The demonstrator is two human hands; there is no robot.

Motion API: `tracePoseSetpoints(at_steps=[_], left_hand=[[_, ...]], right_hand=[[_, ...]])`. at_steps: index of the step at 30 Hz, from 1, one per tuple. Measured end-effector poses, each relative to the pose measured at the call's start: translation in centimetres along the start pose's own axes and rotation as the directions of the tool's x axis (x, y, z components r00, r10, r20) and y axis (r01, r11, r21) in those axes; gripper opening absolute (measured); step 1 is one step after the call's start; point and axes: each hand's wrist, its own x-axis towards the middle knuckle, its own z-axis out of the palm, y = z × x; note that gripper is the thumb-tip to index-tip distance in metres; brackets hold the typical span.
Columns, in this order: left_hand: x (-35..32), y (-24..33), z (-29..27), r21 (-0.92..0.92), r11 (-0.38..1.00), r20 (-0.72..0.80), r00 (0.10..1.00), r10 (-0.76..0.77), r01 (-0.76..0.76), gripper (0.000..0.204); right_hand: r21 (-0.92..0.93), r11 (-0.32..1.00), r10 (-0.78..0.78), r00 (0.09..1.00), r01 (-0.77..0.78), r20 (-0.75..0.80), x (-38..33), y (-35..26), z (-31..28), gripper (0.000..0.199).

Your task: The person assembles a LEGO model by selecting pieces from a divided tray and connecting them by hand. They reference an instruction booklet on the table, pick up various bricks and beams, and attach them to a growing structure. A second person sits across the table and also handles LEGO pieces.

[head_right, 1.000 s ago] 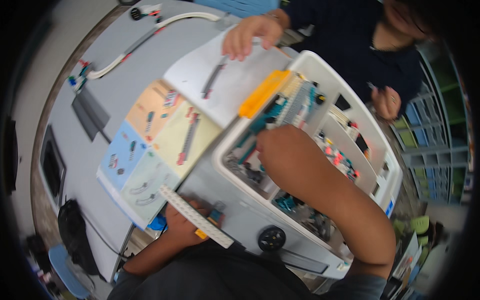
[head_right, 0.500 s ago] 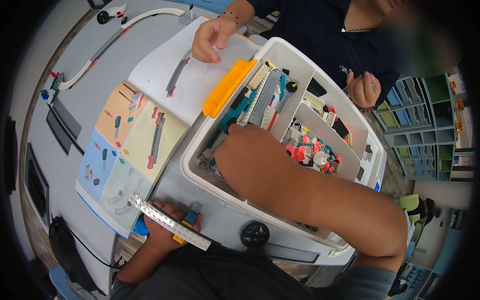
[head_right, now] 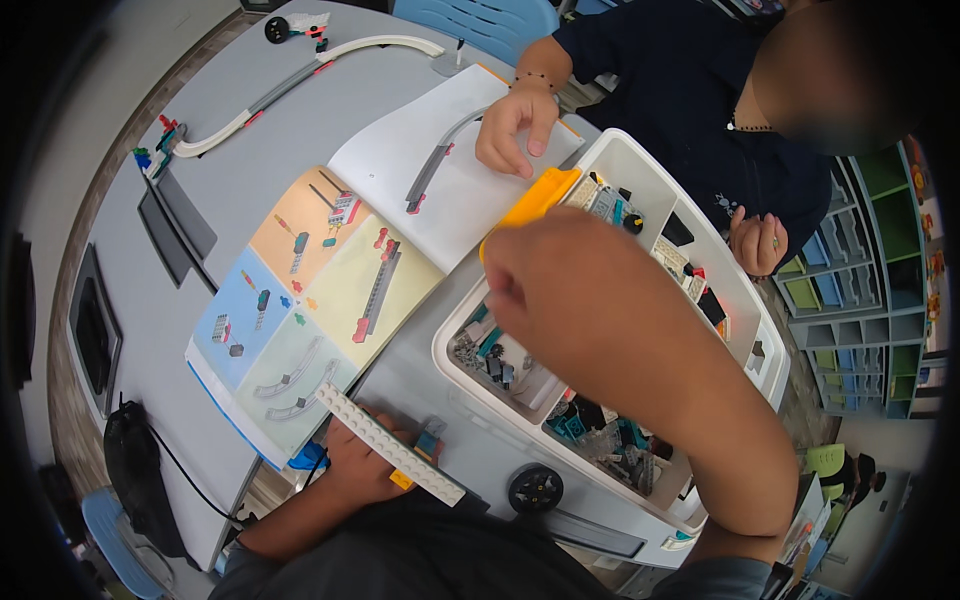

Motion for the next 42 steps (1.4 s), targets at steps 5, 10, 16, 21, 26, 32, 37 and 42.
tracePoseSetpoints(at_steps=[5, 10, 16, 21, 26, 32, 37, 42], left_hand=[[1.0, -0.1, 0.0, -0.047, 0.998, -0.076, 0.996, 0.044, -0.047, 0.031], [1.1, 0.0, -0.3, -0.035, 0.999, -0.064, 0.997, 0.035, -0.038, 0.030], [-0.1, -0.1, -0.3, 0.006, 1.000, -0.012, 1.000, 0.006, -0.006, 0.033], [-0.5, -0.4, 0.4, 0.032, 0.998, -0.024, 0.998, 0.055, -0.054, 0.037], [-1.2, -0.2, 0.8, 0.099, 0.994, -0.010, 0.999, 0.037, -0.036, 0.034], [0.0, 0.3, 0.6, 0.049, 0.999, -0.021, 0.999, 0.025, -0.024, 0.031], [1.0, 0.5, 0.2, -0.030, 0.997, -0.002, 0.998, 0.067, -0.067, 0.031], [1.0, 0.6, 0.2, 0.000, 0.996, -0.058, 0.995, 0.087, -0.087, 0.029]], right_hand=[[-0.031, 0.999, 0.019, 0.994, -0.022, -0.106, 6.6, 1.4, 3.5, 0.010], [-0.327, 0.945, -0.017, 0.999, 0.003, -0.037, 10.3, 1.6, 7.4, 0.012], [-0.159, 0.982, -0.143, 0.955, 0.103, -0.259, 5.1, 1.3, 2.5, 0.015], [-0.103, 0.987, 0.079, 0.936, -0.121, -0.343, -6.4, 0.7, -3.5, 0.018], [0.118, 0.914, 0.405, 0.884, -0.388, -0.233, -17.6, 1.6, -3.6, 0.018], [0.214, 0.769, 0.638, 0.742, -0.602, -0.207, -23.0, 6.7, 0.0, 0.040], [0.117, 0.680, 0.734, 0.671, -0.724, -0.110, -18.6, 14.0, 1.1, 0.049], [-0.019, 0.704, 0.701, 0.699, -0.710, -0.139, -16.7, 12.6, 0.1, 0.059]])
